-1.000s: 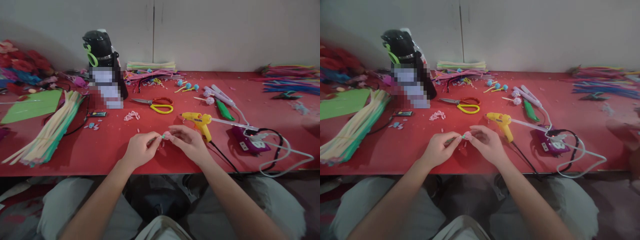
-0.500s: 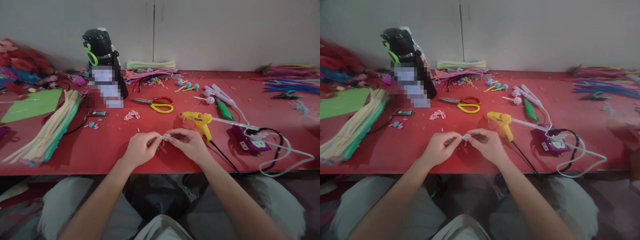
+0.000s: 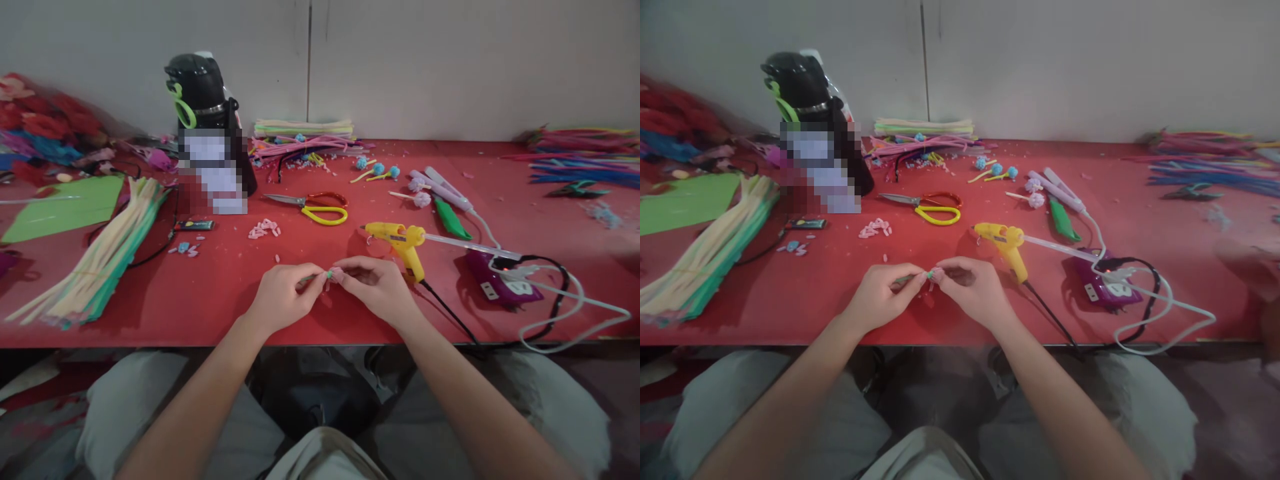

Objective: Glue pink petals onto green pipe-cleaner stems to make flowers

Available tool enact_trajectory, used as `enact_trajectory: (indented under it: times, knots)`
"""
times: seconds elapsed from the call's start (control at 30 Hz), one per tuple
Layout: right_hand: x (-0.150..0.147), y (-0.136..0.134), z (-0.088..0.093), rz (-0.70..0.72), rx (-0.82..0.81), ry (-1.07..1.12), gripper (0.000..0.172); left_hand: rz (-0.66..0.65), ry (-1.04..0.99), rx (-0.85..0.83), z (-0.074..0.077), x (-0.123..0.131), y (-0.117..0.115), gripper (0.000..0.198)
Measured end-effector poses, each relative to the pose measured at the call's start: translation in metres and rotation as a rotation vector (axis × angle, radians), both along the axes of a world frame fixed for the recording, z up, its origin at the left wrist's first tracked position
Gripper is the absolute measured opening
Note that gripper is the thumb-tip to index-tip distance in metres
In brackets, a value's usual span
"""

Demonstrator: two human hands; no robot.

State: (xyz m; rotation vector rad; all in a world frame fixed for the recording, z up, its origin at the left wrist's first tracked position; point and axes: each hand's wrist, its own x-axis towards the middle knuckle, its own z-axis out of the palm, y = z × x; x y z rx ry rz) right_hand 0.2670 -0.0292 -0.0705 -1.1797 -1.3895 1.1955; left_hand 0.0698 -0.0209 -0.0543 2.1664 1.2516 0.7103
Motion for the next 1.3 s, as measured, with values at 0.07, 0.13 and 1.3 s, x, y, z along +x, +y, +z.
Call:
enact_trajectory:
  times: [0.07,0.13,1.3]
  knots:
    - [0.000,0.000,0.000,0.000,0.001,-0.011,0.022,-0.005,0.002,0.000,0.001,0.000,0.000,0.025]
    - [0.000,0.000,0.000,0.005,-0.001,-0.013,0.023,-0.009,-0.002,-0.002,0.001,0.000,0.000,0.025]
    - [0.061,0.010,0.001,-0.123,0.139,-0.470,0.031,0.122,-0.036,0.263,0.007,-0.037,0.023,0.011]
